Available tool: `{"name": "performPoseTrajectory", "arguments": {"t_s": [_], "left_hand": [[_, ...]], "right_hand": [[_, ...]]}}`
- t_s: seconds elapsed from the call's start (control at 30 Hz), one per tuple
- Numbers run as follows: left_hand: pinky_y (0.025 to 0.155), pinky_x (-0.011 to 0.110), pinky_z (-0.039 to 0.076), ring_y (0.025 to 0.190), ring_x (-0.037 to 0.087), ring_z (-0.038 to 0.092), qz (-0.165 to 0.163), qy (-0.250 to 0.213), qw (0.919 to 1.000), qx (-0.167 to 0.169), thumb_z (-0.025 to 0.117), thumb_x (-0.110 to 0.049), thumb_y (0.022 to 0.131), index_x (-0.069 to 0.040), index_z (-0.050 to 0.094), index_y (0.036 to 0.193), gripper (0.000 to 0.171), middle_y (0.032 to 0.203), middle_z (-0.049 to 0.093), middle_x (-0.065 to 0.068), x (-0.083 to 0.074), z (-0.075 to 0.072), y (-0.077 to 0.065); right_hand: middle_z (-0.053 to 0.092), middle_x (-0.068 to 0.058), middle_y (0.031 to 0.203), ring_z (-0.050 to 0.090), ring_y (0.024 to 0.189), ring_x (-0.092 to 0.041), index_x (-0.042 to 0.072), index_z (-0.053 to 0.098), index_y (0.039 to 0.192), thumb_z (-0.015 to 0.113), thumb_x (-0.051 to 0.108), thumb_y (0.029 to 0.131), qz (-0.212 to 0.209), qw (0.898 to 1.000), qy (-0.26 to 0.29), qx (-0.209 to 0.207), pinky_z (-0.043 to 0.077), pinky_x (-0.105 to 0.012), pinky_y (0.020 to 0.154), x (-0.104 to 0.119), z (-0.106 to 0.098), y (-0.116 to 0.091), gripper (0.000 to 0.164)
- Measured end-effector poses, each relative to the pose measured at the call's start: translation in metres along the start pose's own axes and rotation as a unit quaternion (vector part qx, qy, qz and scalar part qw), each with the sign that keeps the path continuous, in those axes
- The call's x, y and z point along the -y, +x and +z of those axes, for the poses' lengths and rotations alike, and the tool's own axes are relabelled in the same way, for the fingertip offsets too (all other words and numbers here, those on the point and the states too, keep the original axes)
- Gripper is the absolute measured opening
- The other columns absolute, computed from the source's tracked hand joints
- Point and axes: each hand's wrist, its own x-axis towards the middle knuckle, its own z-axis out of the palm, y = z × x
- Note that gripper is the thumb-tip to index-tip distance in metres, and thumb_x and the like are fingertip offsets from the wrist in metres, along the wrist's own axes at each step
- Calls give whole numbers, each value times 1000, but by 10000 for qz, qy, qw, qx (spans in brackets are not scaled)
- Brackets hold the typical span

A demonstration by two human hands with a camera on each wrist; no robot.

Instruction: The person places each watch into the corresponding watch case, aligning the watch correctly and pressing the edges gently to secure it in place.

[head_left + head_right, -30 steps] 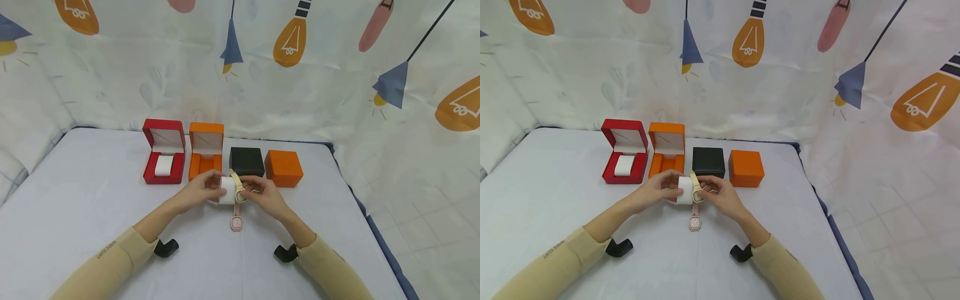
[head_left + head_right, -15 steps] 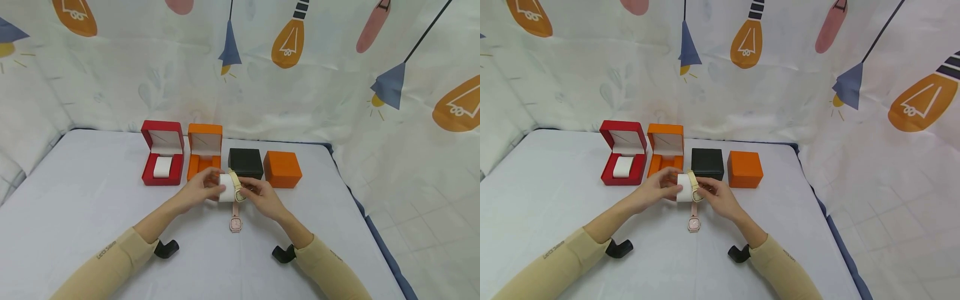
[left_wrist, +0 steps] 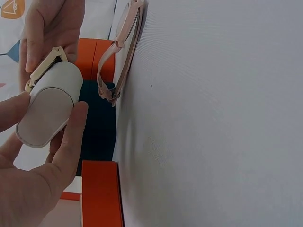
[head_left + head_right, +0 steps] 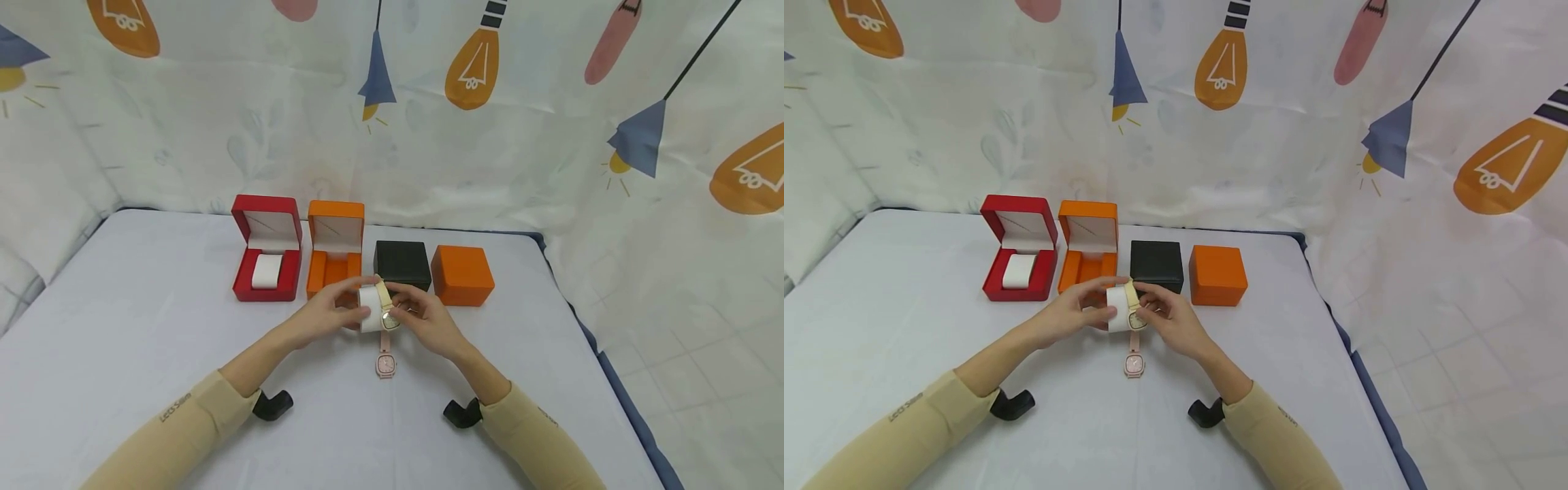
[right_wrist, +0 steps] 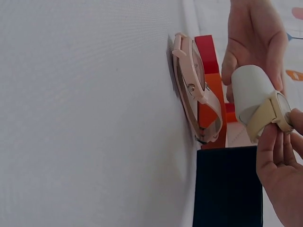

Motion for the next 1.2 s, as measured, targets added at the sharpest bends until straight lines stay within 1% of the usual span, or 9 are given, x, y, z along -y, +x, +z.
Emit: {"name": "performPoseTrajectory", "arguments": {"t_s": [0.2, 0.37, 0.43, 0.53, 0.63, 0.7, 0.9, 1.07, 1.2], "left_hand": [[84, 43, 60, 103, 32, 61, -62, 207, 9998, -38, 68, -19, 101, -16, 48, 153, 55, 113, 59, 15, -1, 1, 1], [84, 42, 60, 102, 31, 62, -205, 188, 9996, -72, 67, -19, 101, -16, 48, 153, 55, 115, 58, 15, -2, 1, 2], [84, 42, 60, 103, 31, 62, -246, 144, 9996, -91, 67, -19, 101, -16, 48, 153, 55, 116, 58, 15, -2, 1, 2], [85, 42, 60, 105, 32, 61, -284, 49, 9995, -127, 67, -20, 101, -16, 48, 153, 55, 117, 57, 16, -1, -1, 1], [86, 44, 60, 109, 34, 59, -339, -59, 9993, -138, 67, -21, 101, -16, 48, 153, 55, 121, 56, 16, -1, -3, 1], [88, 45, 59, 111, 34, 58, -371, -108, 9992, -141, 67, -23, 101, -17, 47, 153, 56, 124, 56, 16, -1, -3, 1], [89, 44, 59, 113, 34, 57, -380, -253, 9989, -142, 67, -22, 101, -15, 46, 154, 57, 128, 55, 17, -3, -4, 1], [87, 43, 59, 108, 34, 61, -389, -381, 9983, -195, 67, -21, 102, -12, 46, 149, 53, 124, 56, 18, -3, -3, 3], [87, 45, 60, 105, 34, 62, -463, -592, 9968, -278, 67, -20, 101, -9, 46, 145, 49, 123, 57, 20, -2, 0, 4]], "right_hand": [[64, -10, 106, 59, 97, -25, 4, 59, 143, 65, 4, 101, -33, 10000, 33, 27, 54, -24, 84, -3, -2, 1, 43], [68, -9, 109, 64, 102, -25, 3, 64, 135, 73, 7, 96, -22, 9998, 170, -73, 56, -33, 92, -3, -3, 1, 39], [68, -9, 114, 64, 106, -25, 3, 65, 133, 74, 6, 94, -30, 9997, 236, -19, 56, -37, 95, -3, -4, 0, 40], [66, -9, 126, 62, 113, -26, 2, 63, 136, 76, 1, 92, -98, 9993, 316, 196, 52, -43, 101, -4, -5, -2, 47], [63, -8, 136, 60, 121, -26, 2, 59, 140, 76, -3, 90, -221, 9986, 287, 373, 49, -43, 106, -6, -6, -2, 52], [62, -7, 137, 59, 123, -24, 3, 59, 140, 76, -3, 90, -288, 9985, 236, 400, 47, -41, 108, -6, -6, -2, 53], [68, -6, 122, 63, 116, -22, 4, 60, 139, 73, -2, 93, -355, 9989, 78, 306, 49, -44, 106, -7, -6, 0, 48], [71, -3, 107, 65, 105, -21, 7, 62, 138, 75, 1, 93, -383, 9990, -148, 182, 55, -38, 97, -5, -7, 0, 47], [71, -3, 104, 65, 104, -22, 7, 63, 137, 75, 2, 93, -372, 9992, -88, 108, 56, -39, 96, -5, -6, -2, 46]]}}
